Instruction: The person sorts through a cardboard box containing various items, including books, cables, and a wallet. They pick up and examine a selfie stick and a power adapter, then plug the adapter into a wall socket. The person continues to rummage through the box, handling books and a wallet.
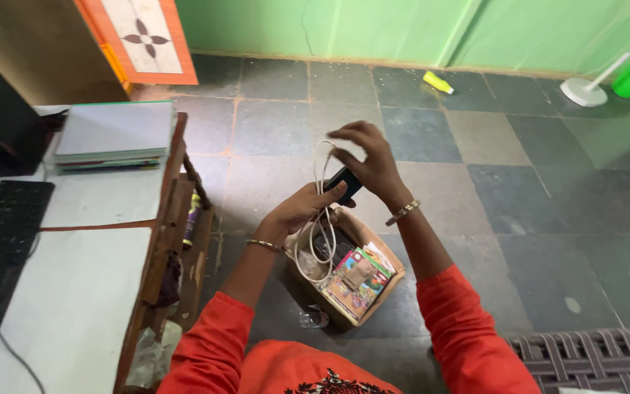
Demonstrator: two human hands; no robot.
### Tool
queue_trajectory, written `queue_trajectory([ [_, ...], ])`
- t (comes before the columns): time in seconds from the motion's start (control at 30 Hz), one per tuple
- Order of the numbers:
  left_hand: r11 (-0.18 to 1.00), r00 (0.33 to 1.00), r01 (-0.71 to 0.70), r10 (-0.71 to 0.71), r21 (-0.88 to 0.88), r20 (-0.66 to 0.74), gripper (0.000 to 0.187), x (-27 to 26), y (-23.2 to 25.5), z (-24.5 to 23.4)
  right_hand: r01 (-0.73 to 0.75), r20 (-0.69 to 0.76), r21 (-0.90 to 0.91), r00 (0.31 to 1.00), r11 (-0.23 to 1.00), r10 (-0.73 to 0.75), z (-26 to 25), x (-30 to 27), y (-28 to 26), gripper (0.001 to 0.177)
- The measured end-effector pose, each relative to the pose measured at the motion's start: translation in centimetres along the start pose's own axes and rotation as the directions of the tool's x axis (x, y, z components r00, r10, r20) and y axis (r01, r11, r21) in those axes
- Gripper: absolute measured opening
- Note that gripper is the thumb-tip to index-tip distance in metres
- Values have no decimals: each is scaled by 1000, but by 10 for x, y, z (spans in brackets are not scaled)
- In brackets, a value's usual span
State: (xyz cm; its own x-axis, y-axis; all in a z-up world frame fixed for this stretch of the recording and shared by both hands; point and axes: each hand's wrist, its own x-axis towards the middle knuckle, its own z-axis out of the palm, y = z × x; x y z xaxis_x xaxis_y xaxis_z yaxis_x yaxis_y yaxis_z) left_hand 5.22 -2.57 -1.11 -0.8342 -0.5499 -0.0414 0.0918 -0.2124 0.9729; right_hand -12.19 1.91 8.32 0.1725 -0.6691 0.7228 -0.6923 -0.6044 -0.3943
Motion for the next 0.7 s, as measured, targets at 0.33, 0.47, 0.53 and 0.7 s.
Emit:
queue_trajectory([
  [0.33,986,923,-164,141,-35,-357,66,-54,33,-66,-368,-16,699,849,613,528,132,-33,4,53],
  [0.47,964,864,-263,213,-47,-457,64,-69,36,-95,-539,273,794,730,282,627,182,-23,-27,61],
  [0.53,959,843,-280,227,-37,-487,62,-77,36,-108,-578,342,788,697,212,630,194,-17,-45,61],
  [0.7,964,752,-265,227,32,-619,59,-105,35,-135,-598,437,792,695,122,571,232,10,-71,64],
])
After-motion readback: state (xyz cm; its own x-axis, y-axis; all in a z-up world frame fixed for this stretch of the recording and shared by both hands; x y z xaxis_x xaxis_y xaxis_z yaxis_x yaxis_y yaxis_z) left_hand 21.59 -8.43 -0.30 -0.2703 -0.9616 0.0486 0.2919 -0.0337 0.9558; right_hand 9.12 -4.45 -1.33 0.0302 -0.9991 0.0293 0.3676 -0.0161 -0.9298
